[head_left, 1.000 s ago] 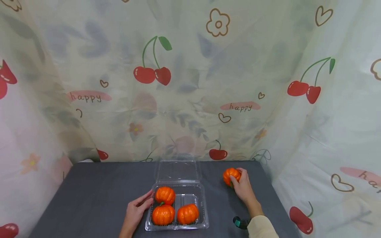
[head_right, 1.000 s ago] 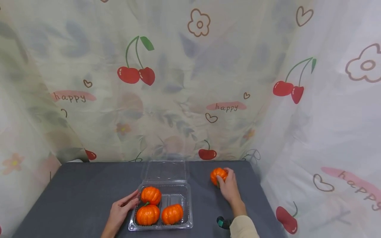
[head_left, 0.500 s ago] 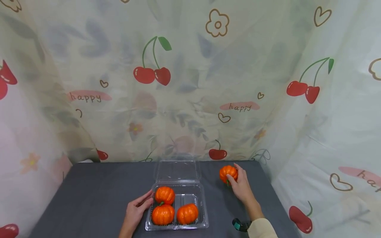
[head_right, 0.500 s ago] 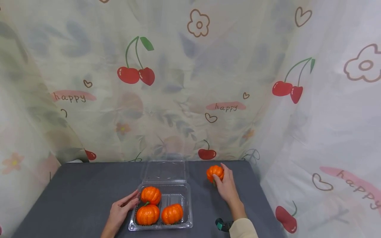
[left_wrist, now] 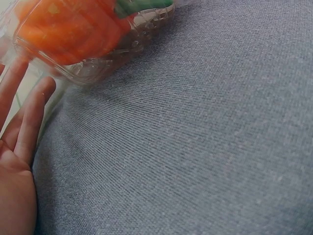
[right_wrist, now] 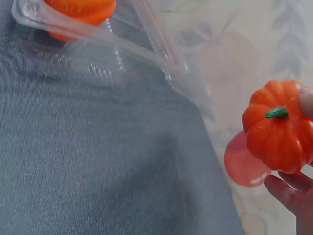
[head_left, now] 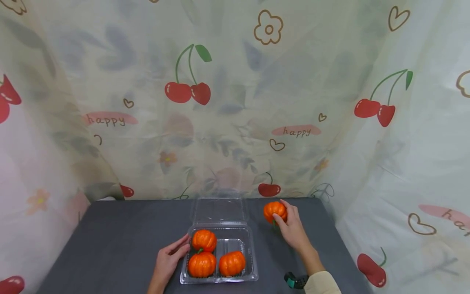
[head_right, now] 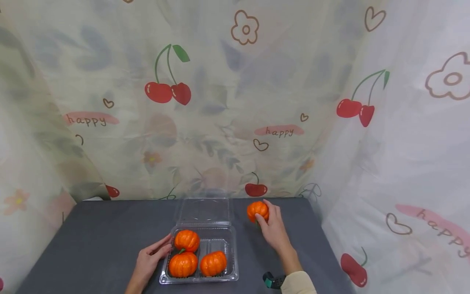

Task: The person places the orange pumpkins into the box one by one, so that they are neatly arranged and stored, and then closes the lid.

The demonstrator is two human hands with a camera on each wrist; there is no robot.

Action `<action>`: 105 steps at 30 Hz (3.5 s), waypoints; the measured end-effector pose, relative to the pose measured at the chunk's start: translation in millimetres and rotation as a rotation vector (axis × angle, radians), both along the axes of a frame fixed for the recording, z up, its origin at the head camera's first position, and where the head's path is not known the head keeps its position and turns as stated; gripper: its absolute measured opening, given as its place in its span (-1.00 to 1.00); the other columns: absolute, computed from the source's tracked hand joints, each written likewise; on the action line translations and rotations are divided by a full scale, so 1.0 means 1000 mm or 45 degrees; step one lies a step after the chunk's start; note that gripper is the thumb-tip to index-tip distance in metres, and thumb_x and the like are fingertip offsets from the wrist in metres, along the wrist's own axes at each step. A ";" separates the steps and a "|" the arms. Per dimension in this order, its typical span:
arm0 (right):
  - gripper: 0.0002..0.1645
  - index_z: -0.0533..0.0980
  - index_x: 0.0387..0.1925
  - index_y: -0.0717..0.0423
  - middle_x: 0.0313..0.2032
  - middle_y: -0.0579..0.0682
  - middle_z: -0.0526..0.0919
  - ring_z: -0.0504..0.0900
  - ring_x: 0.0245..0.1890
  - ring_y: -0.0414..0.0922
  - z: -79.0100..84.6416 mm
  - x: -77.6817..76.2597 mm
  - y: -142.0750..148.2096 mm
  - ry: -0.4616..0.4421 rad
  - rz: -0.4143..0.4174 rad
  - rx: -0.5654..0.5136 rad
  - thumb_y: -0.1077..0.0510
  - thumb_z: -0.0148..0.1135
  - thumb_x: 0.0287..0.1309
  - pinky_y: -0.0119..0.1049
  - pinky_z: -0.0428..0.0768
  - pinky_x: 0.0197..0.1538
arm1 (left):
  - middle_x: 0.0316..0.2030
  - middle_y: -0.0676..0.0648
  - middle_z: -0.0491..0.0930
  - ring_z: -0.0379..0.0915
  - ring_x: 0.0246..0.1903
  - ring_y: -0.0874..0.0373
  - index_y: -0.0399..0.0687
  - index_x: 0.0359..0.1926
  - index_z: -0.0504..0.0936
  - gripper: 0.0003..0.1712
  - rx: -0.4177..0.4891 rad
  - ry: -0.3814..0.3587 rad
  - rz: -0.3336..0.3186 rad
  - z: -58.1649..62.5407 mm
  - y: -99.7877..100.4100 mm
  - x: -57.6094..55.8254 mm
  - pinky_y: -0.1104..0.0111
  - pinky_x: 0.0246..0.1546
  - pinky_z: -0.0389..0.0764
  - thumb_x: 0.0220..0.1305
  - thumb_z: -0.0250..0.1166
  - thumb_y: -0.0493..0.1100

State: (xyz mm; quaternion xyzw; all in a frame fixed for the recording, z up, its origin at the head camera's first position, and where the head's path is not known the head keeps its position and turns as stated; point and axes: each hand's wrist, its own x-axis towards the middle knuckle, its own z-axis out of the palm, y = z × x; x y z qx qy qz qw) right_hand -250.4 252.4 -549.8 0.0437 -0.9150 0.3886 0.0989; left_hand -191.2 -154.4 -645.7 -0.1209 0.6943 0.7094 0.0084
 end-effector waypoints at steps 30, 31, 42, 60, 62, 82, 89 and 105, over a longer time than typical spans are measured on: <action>-0.27 0.30 0.44 0.02 0.23 0.09 0.42 0.52 0.01 -0.10 0.022 0.012 -0.041 0.128 0.203 0.016 -0.06 0.31 0.35 -0.15 0.67 0.03 | 0.08 -0.04 0.74 0.67 -0.07 0.50 0.05 0.20 0.70 -0.37 -0.035 -0.013 0.025 -0.003 0.000 -0.001 0.58 -0.11 0.67 0.09 0.56 0.10; -0.28 0.30 0.43 0.00 0.22 0.08 0.42 0.52 0.01 -0.11 0.021 0.012 -0.043 0.128 0.212 0.018 -0.06 0.31 0.35 -0.14 0.67 0.03 | 0.09 -0.04 0.74 0.67 -0.07 0.50 0.05 0.20 0.70 -0.37 -0.036 -0.010 0.026 -0.003 0.000 -0.001 0.58 -0.11 0.67 0.09 0.56 0.10; -0.32 0.33 0.38 0.01 0.19 0.02 0.44 0.52 -0.01 -0.18 0.015 0.018 -0.060 0.114 0.283 -0.001 -0.03 0.35 0.33 -0.21 0.69 0.03 | 0.09 -0.08 0.73 0.69 -0.06 0.47 0.03 0.19 0.70 -0.39 -0.003 -0.004 0.024 -0.003 0.000 0.000 0.55 -0.10 0.69 0.11 0.56 0.05; -0.36 0.43 0.28 -0.23 0.15 -0.21 0.54 0.50 0.01 -0.25 -0.002 0.028 -0.077 0.078 0.371 -0.018 -0.05 0.45 0.19 -0.34 0.66 0.05 | 0.06 -0.05 0.75 0.69 -0.07 0.45 -0.01 0.20 0.70 -0.42 -0.007 0.027 0.028 -0.005 0.001 0.000 0.55 -0.11 0.69 0.15 0.54 0.00; -0.34 0.43 0.28 -0.22 0.16 -0.20 0.55 0.52 0.00 -0.25 -0.005 0.029 -0.078 0.086 0.383 -0.033 -0.05 0.46 0.18 -0.32 0.68 0.04 | 0.07 -0.06 0.74 0.69 -0.07 0.45 0.00 0.20 0.70 -0.41 0.001 0.016 0.029 -0.005 0.001 0.000 0.54 -0.11 0.69 0.14 0.54 0.01; -0.26 0.37 0.36 0.00 0.19 -0.05 0.56 0.65 0.09 -0.12 -0.027 0.034 -0.089 0.024 0.520 -0.135 0.00 0.44 0.22 -0.20 0.72 0.10 | 0.08 -0.06 0.74 0.69 -0.06 0.45 -0.03 0.21 0.69 -0.42 0.024 0.012 0.030 -0.004 0.001 0.000 0.52 -0.11 0.70 0.16 0.54 -0.02; -0.30 0.32 0.34 -0.04 0.20 0.01 0.61 0.64 0.15 -0.03 -0.032 0.036 -0.087 -0.020 0.560 -0.130 -0.01 0.41 0.26 -0.02 0.68 0.16 | 0.07 -0.09 0.74 0.70 -0.07 0.44 -0.09 0.20 0.69 -0.43 0.028 0.043 0.036 -0.004 0.002 0.001 0.53 -0.12 0.70 0.17 0.53 -0.06; -0.52 0.46 0.28 0.06 0.20 0.03 0.65 0.65 0.17 0.09 -0.032 0.033 -0.084 -0.015 0.627 0.077 0.17 0.28 0.37 0.01 0.61 0.26 | 0.07 -0.13 0.73 0.70 -0.07 0.44 -0.14 0.22 0.67 -0.42 0.030 0.079 0.026 -0.004 0.003 0.002 0.54 -0.11 0.69 0.19 0.52 -0.08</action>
